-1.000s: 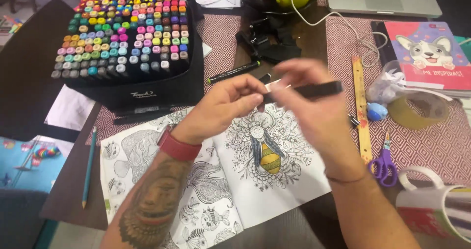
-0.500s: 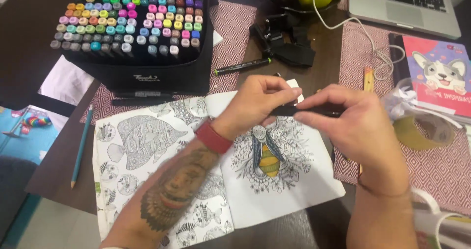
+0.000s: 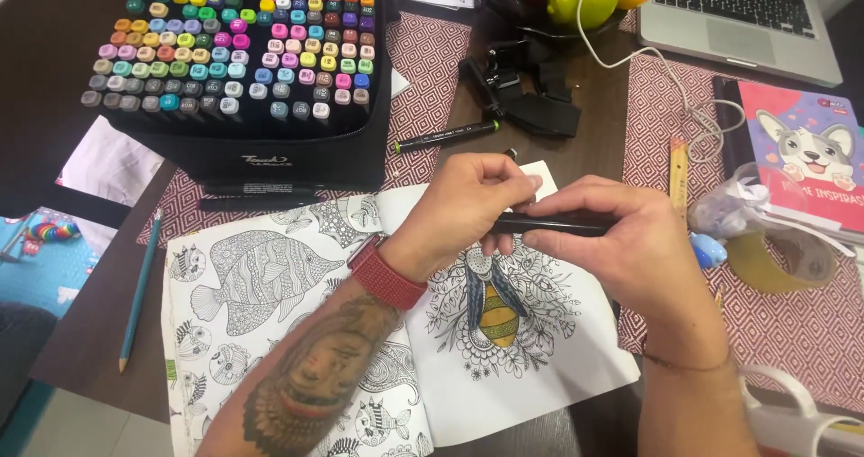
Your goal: Coloring a complex illustration of a bee in a coloring book using markers.
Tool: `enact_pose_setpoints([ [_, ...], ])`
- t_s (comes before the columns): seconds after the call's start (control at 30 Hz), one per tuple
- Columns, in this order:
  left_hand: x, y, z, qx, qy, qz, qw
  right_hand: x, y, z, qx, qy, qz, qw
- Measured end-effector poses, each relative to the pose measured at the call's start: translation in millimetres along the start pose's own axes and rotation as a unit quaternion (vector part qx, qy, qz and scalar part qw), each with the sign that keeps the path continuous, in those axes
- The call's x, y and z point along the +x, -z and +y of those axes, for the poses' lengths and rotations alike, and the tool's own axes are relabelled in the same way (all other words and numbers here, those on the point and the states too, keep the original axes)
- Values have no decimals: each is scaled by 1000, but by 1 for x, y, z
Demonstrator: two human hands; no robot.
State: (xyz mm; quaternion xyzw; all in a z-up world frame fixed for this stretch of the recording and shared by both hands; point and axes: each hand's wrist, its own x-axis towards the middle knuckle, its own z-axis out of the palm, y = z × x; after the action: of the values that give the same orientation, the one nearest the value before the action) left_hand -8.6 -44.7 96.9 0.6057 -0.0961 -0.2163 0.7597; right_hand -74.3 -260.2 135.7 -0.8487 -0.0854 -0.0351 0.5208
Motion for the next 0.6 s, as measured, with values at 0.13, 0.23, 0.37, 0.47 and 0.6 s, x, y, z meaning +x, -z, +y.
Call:
enact_pose_setpoints([
  [0.13, 0, 0, 3, -2, 19, -8, 1000, 2, -2, 2, -8, -22, 8, 1000],
  [0.23, 0, -1, 4, 7, 36, 3, 999, 3, -5, 7, 52, 6, -9, 999],
  [0.37, 7, 10, 2, -9, 15, 39, 999, 5, -14, 11, 33, 12, 14, 999],
  [0.47, 27, 36, -3, 84, -54, 147, 984, 12, -16, 25, 35, -3, 37, 999],
  [0.6, 42, 71, -25, 380, -46, 306, 872, 17, -5, 66, 9, 4, 111, 994],
])
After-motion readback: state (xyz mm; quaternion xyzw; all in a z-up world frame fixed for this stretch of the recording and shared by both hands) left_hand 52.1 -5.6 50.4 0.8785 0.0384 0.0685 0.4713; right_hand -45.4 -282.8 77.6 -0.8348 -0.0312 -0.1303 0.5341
